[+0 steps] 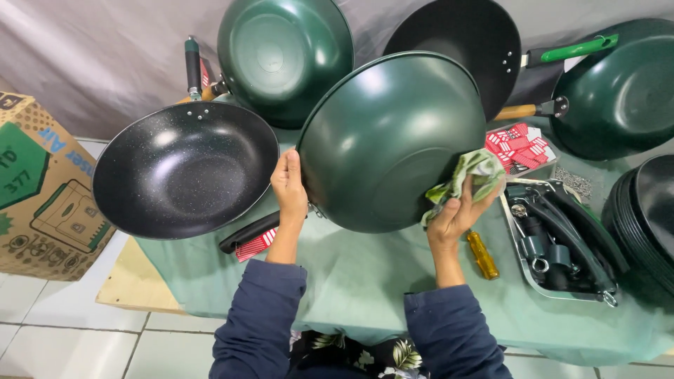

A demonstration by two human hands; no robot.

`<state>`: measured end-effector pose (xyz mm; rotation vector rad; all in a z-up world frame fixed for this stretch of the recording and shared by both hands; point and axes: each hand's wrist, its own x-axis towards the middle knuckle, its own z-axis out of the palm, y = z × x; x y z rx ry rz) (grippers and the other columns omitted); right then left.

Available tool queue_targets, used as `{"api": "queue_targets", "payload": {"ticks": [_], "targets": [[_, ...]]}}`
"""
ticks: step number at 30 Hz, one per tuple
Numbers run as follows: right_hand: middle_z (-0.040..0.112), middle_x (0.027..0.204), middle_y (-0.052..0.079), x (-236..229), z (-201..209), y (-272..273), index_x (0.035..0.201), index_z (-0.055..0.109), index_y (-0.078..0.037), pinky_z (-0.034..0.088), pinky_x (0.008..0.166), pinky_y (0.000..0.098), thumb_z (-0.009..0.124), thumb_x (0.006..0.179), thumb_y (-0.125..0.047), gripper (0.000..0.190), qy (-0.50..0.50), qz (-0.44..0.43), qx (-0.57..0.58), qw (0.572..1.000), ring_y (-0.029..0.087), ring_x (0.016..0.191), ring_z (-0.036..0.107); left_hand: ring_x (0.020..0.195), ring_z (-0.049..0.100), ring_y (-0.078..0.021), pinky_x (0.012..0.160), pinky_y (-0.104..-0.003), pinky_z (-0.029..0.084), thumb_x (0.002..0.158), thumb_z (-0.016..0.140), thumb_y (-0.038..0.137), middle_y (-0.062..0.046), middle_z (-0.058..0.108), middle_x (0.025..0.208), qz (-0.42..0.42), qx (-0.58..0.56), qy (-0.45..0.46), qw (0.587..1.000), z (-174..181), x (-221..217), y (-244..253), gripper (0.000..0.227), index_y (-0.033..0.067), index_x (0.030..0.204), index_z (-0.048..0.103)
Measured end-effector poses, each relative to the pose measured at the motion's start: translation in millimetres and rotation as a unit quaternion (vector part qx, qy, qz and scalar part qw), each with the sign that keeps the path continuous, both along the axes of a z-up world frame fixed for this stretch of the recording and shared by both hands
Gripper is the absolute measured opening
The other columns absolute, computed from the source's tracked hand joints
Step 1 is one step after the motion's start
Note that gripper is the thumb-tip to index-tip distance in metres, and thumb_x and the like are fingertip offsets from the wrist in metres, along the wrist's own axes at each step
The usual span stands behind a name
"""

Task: Attaching handles to woks using a screwdriver and wiping them clean with a cloth.

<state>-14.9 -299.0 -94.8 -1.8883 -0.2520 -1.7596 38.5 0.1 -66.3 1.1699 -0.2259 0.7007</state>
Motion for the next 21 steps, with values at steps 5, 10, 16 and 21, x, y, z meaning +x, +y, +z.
{"api": "queue_targets", "payload": {"ticks": [5,10,16,21], "targets": [[0.031,0.154,0.039,-0.3,-22.1,57.2,0.108,0.063,0.011,0.052,0.099,0.0643,0.057,0.102,-0.014,0.027,-0.052,0.116,-0.139,0.982,0.059,0.139,0.037,0.084,0.059,-0.0088,0.081,-0.03,0.055,0.11,0.051,0.027,-0.005,0.068,0.091,-0.021,-0.033,0.008,0.999,5.6,-3.1,3.1,0.03,0.0037,0.12,0.067],[0.063,0.135,0.031,7.7,-43.4,69.4,0.095,0.075,-0.01,0.047,0.099,0.0718,0.072,0.092,-0.018,0.01,-0.098,0.102,-0.236,0.961,0.059,0.122,0.06,0.084,0.062,-0.0101,0.081,-0.031,0.057,0.109,0.054,0.025,-0.008,0.072,0.094,-0.026,-0.051,0.007,0.998,-3.0,0.9,2.2,0.031,0.001,0.122,0.069],[0.033,0.16,0.03,26.0,42.0,23.9,0.12,0.08,-0.005,0.038,0.114,0.0632,0.053,0.108,-0.027,0.037,-0.037,0.013,-0.12,0.992,0.05,0.143,0.042,0.089,0.064,-0.0109,0.084,-0.033,0.058,0.109,0.055,0.023,-0.011,0.073,0.097,-0.036,-0.074,-0.001,0.997,-10.0,4.7,-2.2,0.031,0.0005,0.124,0.069],[0.043,0.145,0.033,55.6,114.9,-2.9,0.139,0.068,0.002,0.039,0.114,0.0585,0.045,0.118,-0.019,0.037,0.076,0.034,0.035,0.996,0.051,0.133,0.051,0.091,0.065,-0.0129,0.086,-0.034,0.058,0.108,0.055,0.023,-0.013,0.073,0.099,-0.049,-0.078,0.0,0.996,-7.1,4.2,-4.5,0.031,0.0009,0.125,0.07]]}}
